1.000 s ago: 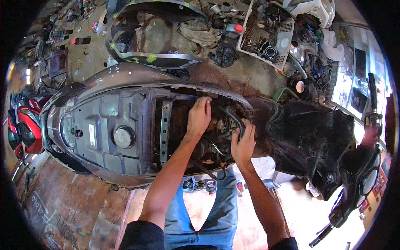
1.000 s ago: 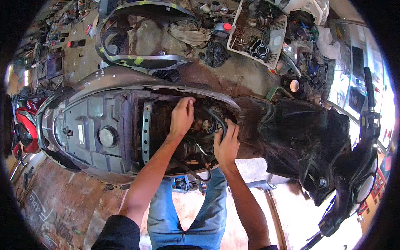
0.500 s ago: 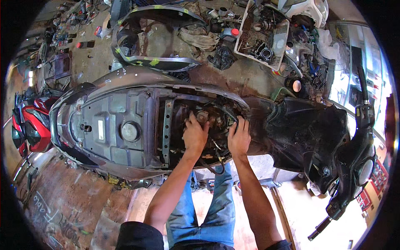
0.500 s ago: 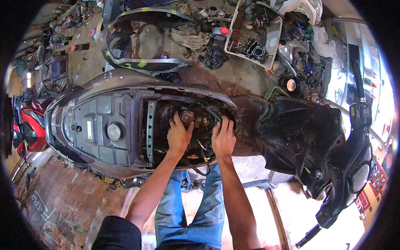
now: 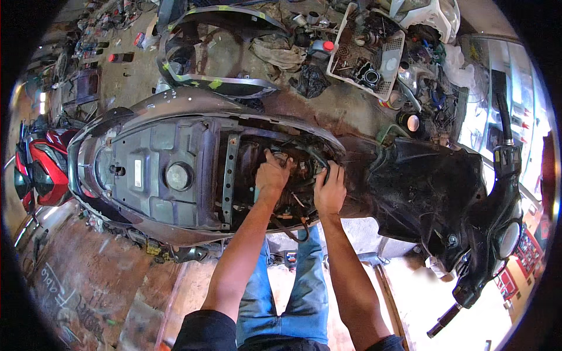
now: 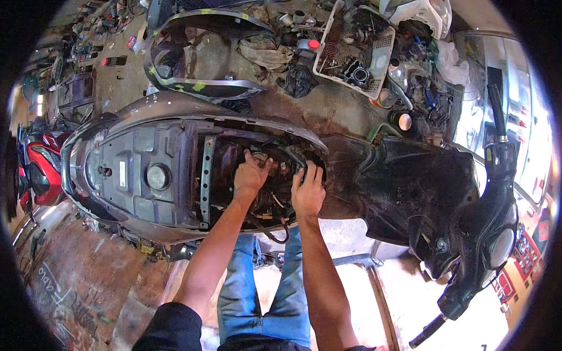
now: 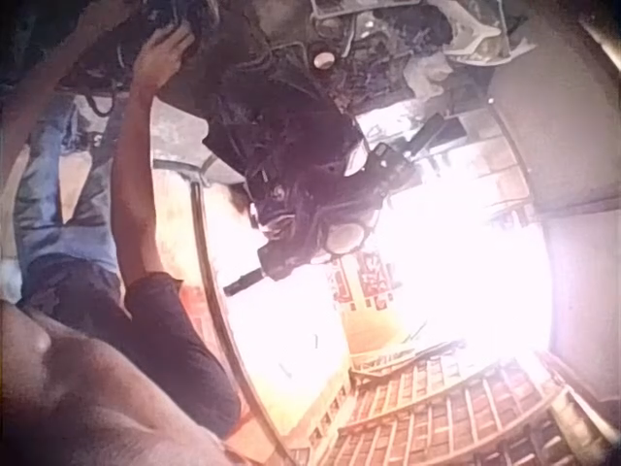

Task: Repairing internal components of a motorcycle engine or fuel system under the seat.

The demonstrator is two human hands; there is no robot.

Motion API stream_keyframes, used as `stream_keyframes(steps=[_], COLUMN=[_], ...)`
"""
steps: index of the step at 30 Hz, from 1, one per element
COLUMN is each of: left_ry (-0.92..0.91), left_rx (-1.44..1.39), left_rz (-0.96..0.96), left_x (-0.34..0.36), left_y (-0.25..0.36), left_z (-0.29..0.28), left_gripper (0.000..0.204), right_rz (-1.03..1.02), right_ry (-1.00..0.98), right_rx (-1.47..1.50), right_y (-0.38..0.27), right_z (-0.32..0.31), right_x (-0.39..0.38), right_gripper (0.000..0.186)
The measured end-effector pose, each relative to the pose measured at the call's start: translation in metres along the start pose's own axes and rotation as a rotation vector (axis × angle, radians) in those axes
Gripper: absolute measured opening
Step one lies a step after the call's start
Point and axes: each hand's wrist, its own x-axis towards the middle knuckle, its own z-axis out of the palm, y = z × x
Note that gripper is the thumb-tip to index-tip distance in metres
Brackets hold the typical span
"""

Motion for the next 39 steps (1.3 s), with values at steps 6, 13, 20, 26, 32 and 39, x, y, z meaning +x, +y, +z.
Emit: stream_keyframes(steps=[6, 13, 20, 26, 32, 39], left_ry=[-0.091, -0.264, -0.264, -0.282, -0.255, -0.251], left_rx=[-0.124, -0.290, -0.227, -0.281, -0.338, -0.339], left_rz=[0.018, -0.094, -0.167, -0.077, -0.011, 0.016], left_x=[0.033, 0.041, 0.042, 0.057, 0.043, 0.040], left_y=[-0.024, -0.017, -0.009, -0.038, -0.025, -0.026], left_z=[0.015, 0.014, 0.007, 0.018, 0.013, 0.012], left_gripper=[0.110, 0.121, 0.116, 0.113, 0.107, 0.113], right_rz=[-0.006, -0.010, -0.003, -0.020, -0.011, -0.007], right_ry=[0.035, 0.041, -0.005, 0.026, 0.018, 0.026], right_rx=[0.017, 0.013, 0.012, 0.036, 0.044, 0.034], right_y=[0.000, 0.002, 0.000, -0.008, 0.000, 0.003], right_z=[0.005, 0.003, 0.000, 0.006, 0.003, 0.003], right_x=[-0.001, 0.000, 0.001, 0.001, 0.001, 0.001], right_gripper=[0.026, 0.026, 0.026, 0.026, 0.027, 0.026])
